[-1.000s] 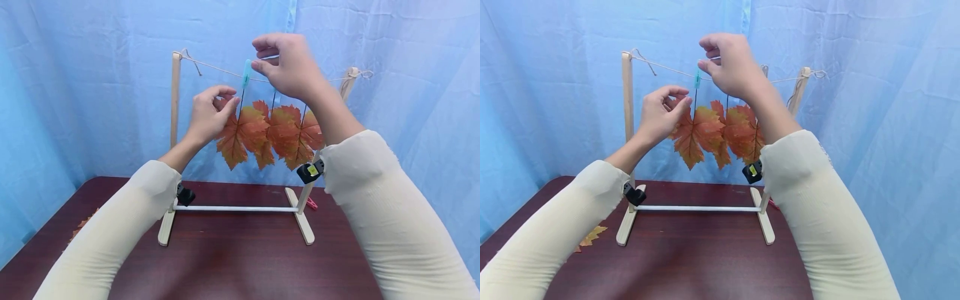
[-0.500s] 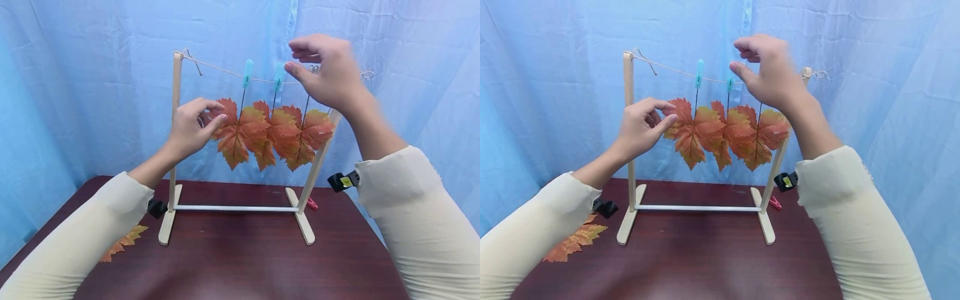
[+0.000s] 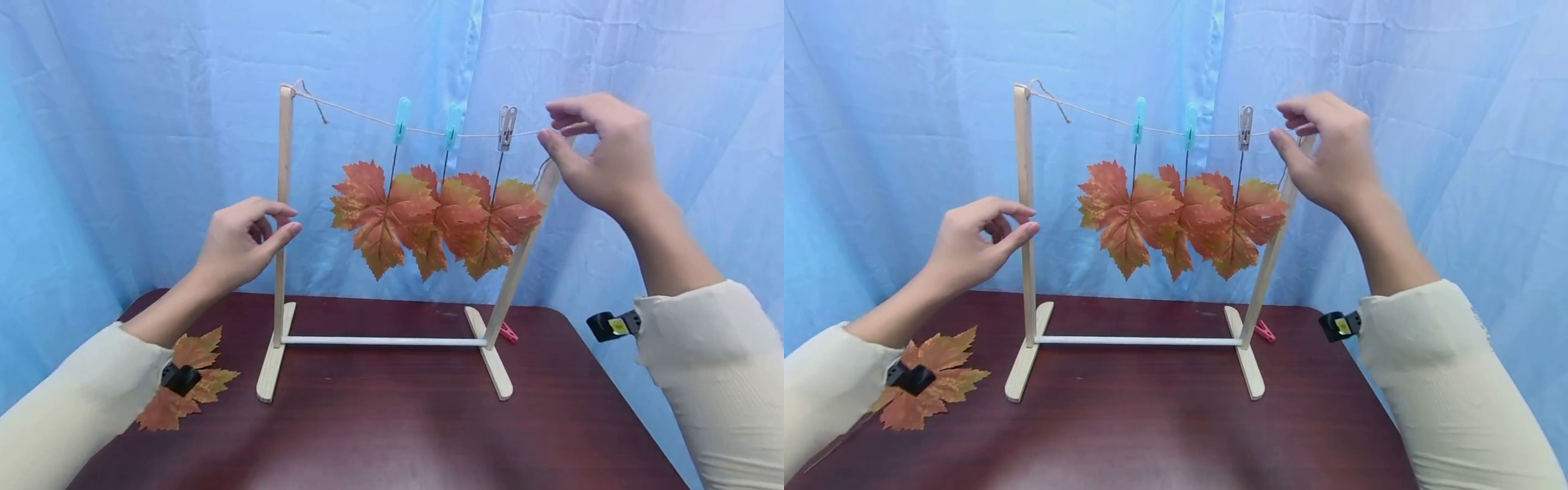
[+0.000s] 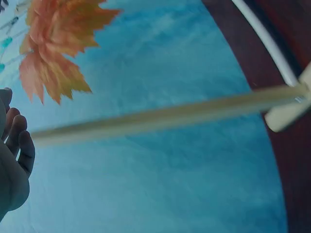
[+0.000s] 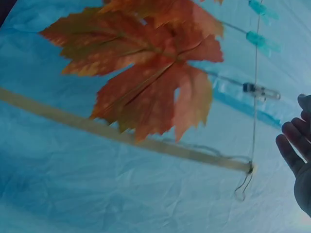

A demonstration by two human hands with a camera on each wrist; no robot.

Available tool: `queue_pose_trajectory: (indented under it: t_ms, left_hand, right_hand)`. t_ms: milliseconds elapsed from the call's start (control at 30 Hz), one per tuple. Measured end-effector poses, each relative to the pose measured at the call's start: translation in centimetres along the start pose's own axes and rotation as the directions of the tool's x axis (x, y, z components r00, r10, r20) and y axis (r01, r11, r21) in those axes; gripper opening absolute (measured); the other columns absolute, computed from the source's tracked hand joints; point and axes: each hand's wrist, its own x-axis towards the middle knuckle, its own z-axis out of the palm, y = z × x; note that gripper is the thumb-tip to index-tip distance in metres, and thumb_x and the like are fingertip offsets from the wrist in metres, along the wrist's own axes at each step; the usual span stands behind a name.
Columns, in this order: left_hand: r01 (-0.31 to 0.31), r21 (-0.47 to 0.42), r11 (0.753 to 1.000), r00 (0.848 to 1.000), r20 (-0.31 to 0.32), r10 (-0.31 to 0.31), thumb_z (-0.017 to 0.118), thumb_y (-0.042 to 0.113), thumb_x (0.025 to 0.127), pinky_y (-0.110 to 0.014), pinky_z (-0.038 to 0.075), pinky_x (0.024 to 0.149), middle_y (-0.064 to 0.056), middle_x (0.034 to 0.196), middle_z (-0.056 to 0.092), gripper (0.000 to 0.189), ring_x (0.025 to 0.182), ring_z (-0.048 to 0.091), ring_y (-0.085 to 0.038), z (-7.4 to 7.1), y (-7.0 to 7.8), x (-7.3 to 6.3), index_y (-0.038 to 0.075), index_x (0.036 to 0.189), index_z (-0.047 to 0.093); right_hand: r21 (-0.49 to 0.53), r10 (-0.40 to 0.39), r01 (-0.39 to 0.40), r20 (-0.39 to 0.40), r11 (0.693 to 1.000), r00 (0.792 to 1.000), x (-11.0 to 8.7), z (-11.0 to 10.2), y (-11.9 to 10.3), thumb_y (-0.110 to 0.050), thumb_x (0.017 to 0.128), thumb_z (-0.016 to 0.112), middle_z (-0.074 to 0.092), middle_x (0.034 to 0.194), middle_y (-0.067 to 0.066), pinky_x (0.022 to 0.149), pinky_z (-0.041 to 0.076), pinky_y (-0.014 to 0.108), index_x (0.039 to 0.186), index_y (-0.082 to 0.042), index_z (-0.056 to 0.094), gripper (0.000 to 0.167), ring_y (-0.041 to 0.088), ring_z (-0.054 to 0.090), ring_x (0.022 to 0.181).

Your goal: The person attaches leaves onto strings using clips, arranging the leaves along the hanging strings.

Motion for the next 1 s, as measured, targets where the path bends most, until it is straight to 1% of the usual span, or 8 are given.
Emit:
queue_pose_trajectory:
  t_ms: [100,333,400,600,733,833,933,1000]
  left_hand:
    - [0.044,0.042,0.998,0.999,-0.009,-0.043,0.081,0.007,0.088,-0.014,0.042,0.057,-0.002,0.089,0.071,0.018,0.06,0.056,-0.006,-1.2,-0.8,-1.5,0.007,0.106,0.077]
    - [0.148,0.109,0.983,0.989,-0.039,-0.144,0.081,0.009,0.088,-0.014,0.041,0.057,0.0,0.087,0.07,0.018,0.061,0.053,0.002,-3.2,-2.6,-4.5,0.008,0.106,0.078]
    - [0.172,0.124,0.977,0.985,-0.042,-0.168,0.081,0.009,0.088,-0.013,0.041,0.058,-0.001,0.086,0.07,0.017,0.061,0.052,0.003,-3.7,-2.9,-5.3,0.008,0.105,0.078]
    - [0.278,0.123,0.953,0.96,-0.055,-0.273,0.082,0.011,0.088,-0.011,0.041,0.06,0.0,0.086,0.071,0.018,0.062,0.054,0.006,-4.8,-4.1,-8.1,0.01,0.106,0.078]
    - [0.354,0.104,0.93,0.935,-0.056,-0.35,0.082,0.014,0.089,-0.01,0.041,0.059,0.008,0.086,0.069,0.017,0.063,0.055,0.005,-5.6,-5.3,-9.9,0.012,0.106,0.078]
    - [0.4,0.092,0.912,0.916,-0.035,-0.399,0.081,0.013,0.089,-0.01,0.042,0.059,0.013,0.085,0.067,0.016,0.064,0.056,0.004,-6.3,-5.9,-11.1,0.013,0.105,0.078]
    - [0.435,0.109,0.894,0.899,0.001,-0.437,0.081,0.015,0.089,-0.011,0.042,0.058,0.013,0.082,0.068,0.015,0.065,0.057,0.003,-6.9,-6.4,-12.3,0.013,0.104,0.078]
    - [0.444,0.135,0.886,0.891,0.041,-0.453,0.08,0.016,0.09,-0.013,0.042,0.057,0.007,0.083,0.069,0.015,0.065,0.057,0.001,-7.3,-6.8,-13.3,0.011,0.105,0.077]
  right_hand:
    - [-0.024,0.01,-0.01,-0.013,1.0,1.0,-1.3,-0.5,1.3,0.003,0.09,0.074,0.072,0.105,0.025,0.088,0.044,0.005,0.114,0.009,0.072,0.025,-0.021,0.05,0.097]
    - [-0.086,0.101,-0.1,0.003,0.991,0.995,-5.5,-1.1,4.1,-0.002,0.091,0.074,0.073,0.101,0.023,0.085,0.039,0.001,0.113,0.007,0.073,0.024,-0.022,0.048,0.094]
    - [-0.111,0.118,-0.113,0.034,0.987,0.992,-6.9,-1.0,4.9,-0.006,0.092,0.074,0.073,0.103,0.022,0.085,0.037,0.0,0.115,0.006,0.073,0.026,-0.014,0.053,0.093]
    - [-0.124,0.183,-0.17,0.104,0.978,0.978,-11.3,-0.2,6.7,-0.005,0.092,0.074,0.072,0.102,0.022,0.082,0.035,-0.002,0.117,0.006,0.072,0.027,0.03,0.067,0.087]
    - [-0.139,0.201,-0.179,0.162,0.974,0.966,-14.1,0.8,7.8,-0.003,0.09,0.075,0.071,0.1,0.022,0.079,0.036,0.0,0.115,0.006,0.072,0.026,0.033,0.067,0.086]
    - [-0.15,0.22,-0.191,0.211,0.97,0.952,-16.0,1.6,8.2,-0.002,0.09,0.075,0.071,0.098,0.021,0.075,0.042,0.007,0.114,0.006,0.071,0.026,0.032,0.067,0.085]
    - [-0.151,0.24,-0.207,0.249,0.967,0.938,-17.9,2.5,8.6,-0.002,0.09,0.074,0.071,0.097,0.021,0.071,0.055,0.027,0.114,0.007,0.07,0.026,0.032,0.068,0.084]
    - [-0.151,0.254,-0.219,0.272,0.964,0.928,-19.0,3.2,8.8,-0.003,0.091,0.074,0.071,0.095,0.021,0.069,0.058,0.042,0.113,0.007,0.07,0.025,0.033,0.068,0.083]
